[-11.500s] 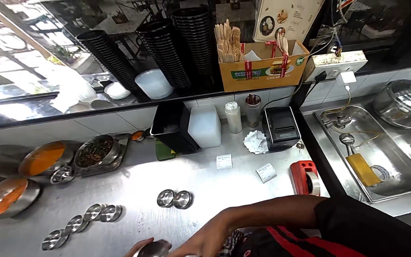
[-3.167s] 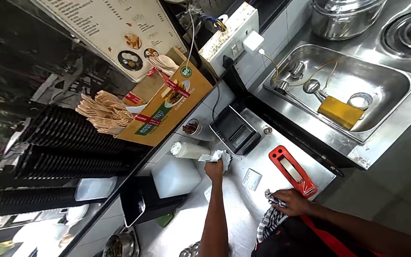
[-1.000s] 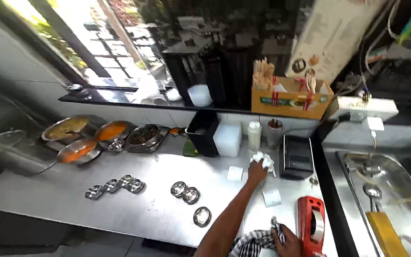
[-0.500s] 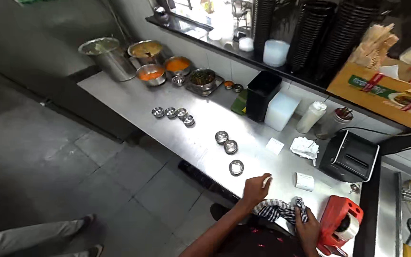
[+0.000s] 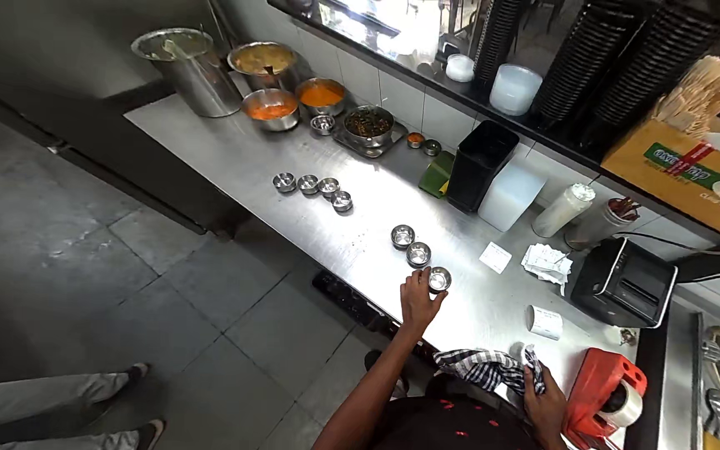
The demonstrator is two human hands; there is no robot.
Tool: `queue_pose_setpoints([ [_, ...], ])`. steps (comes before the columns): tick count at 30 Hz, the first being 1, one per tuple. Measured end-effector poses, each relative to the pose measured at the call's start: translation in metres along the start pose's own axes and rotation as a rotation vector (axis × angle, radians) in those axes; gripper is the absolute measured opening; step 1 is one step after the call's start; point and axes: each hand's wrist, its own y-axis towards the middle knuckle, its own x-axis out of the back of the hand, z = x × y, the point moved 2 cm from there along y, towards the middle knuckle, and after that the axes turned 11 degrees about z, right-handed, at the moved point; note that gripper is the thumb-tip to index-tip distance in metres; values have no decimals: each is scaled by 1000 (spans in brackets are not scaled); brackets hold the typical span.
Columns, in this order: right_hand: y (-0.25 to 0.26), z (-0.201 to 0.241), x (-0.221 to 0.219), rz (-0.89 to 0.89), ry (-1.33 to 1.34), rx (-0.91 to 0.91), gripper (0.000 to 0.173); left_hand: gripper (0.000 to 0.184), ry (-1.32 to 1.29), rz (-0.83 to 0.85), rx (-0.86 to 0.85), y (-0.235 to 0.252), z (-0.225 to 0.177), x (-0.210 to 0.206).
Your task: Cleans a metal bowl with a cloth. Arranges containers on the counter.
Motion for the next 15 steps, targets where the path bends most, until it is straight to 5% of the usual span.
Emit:
queue_pose_setpoints([
  [3,-1,5,-5,-17,-28,-4,50,86,51,-11,-37,21,-8,6],
  [10,2,5,-10,-19,-133,-15,52,136,-52,-159,132,73,16,5],
  [15,3,6,-10,-12,-146,-13,51,119,83,-118,142,134,20,-12],
])
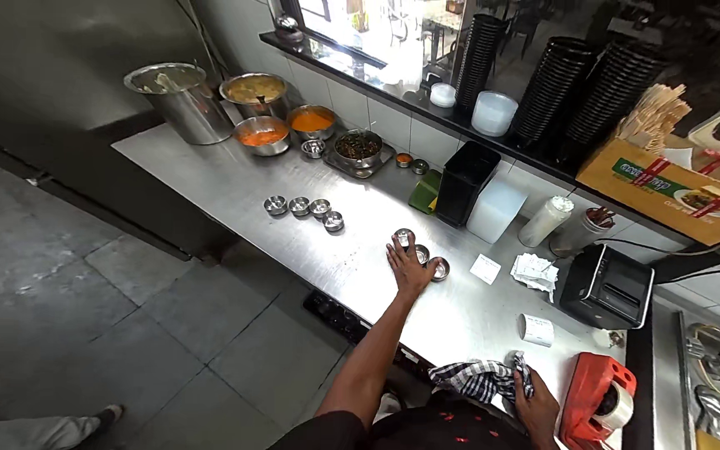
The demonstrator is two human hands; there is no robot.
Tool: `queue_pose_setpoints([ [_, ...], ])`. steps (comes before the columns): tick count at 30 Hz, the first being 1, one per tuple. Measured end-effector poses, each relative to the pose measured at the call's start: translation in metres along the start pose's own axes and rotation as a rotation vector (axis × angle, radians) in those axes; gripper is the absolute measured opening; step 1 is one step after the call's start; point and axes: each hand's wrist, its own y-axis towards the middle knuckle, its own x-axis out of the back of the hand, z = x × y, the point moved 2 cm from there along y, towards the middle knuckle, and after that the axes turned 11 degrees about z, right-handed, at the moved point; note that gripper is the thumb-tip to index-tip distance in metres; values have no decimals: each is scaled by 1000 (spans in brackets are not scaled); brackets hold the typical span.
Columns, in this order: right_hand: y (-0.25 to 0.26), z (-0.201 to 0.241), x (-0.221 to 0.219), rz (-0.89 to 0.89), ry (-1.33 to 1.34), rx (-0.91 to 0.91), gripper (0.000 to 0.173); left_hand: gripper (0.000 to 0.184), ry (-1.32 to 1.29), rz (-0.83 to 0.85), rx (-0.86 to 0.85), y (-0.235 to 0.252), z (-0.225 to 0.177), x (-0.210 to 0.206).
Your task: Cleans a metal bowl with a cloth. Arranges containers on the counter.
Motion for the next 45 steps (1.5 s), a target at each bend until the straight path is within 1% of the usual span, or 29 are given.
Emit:
queue_pose_setpoints([
  [3,-1,0,0,-6,7,-10,49,101,2,1,87,19,-12,1],
  [4,0,-1,1,-8,10,-9,48,99,-13,-23,64,18,-19,4],
  [6,-1,-2,1,-14,28,-8,47,92,-49,-52,-132,-5,-37,12],
  [8,-2,-1,0,-12,61,-6,47,81,-65,10,-367,-58,-55,21],
  [9,-3,-2,-1,-9,73,-7,47,76,-72,83,-450,-94,-63,21],
  [11,-4,-4,0,5,96,1,45,73,-91,218,-571,-169,-67,5],
  [13,-3,-4,1,35,94,45,42,73,-146,371,-652,-242,-60,-18],
  [14,-4,-4,0,58,84,83,41,68,-169,443,-693,-272,-54,-27],
  [16,-5,0,1,130,56,193,41,55,-134,546,-823,-305,-44,-32],
  [18,-6,4,2,221,39,333,45,43,-55,521,-887,-316,-35,-27],
  [20,-7,6,4,301,56,487,51,42,-129,499,-802,-318,-33,-19],
  [21,-7,6,5,340,66,553,56,39,-237,518,-697,-318,-35,-15],
  [23,-10,11,7,422,114,622,68,28,-544,585,-377,-322,-45,-5],
  [24,-10,17,8,464,172,616,73,24,-735,606,-187,-325,-52,-2],
  [25,-11,26,11,523,252,576,76,24,-943,608,2,-332,-59,2],
  [26,-11,38,13,593,331,521,78,27,-1130,595,162,-339,-65,6],
  [27,-12,51,15,671,395,476,79,33,-1264,572,281,-346,-67,11],
  [29,-17,75,13,796,460,468,83,52,-1375,533,411,-355,-61,21],
  [30,-22,86,13,846,470,506,85,60,-1382,509,446,-356,-53,28],
  [31,-27,98,13,894,490,546,88,63,-1395,471,460,-355,-43,36],
  [32,-32,110,15,934,530,579,92,59,-1411,409,460,-353,-32,45],
  [33,-35,122,18,949,577,615,94,51,-1423,342,457,-347,-19,58],
  [35,-40,145,26,888,623,731,86,38,-1450,247,456,-329,-1,91],
  [37,-42,165,38,734,546,842,73,36,-1481,297,424,-316,1,127],
  [38,-40,173,42,643,519,862,68,37,-1470,353,398,-313,-5,143],
  [40,-33,184,47,500,512,848,64,38,-1404,453,348,-313,-20,163],
  [41,-27,186,49,457,527,833,65,38,-1384,488,322,-316,-26,168],
  [43,-16,185,53,433,541,862,68,37,-1430,543,266,-326,-29,174],
  [45,-16,188,64,407,569,958,63,35,-1503,554,233,-341,-17,182],
])
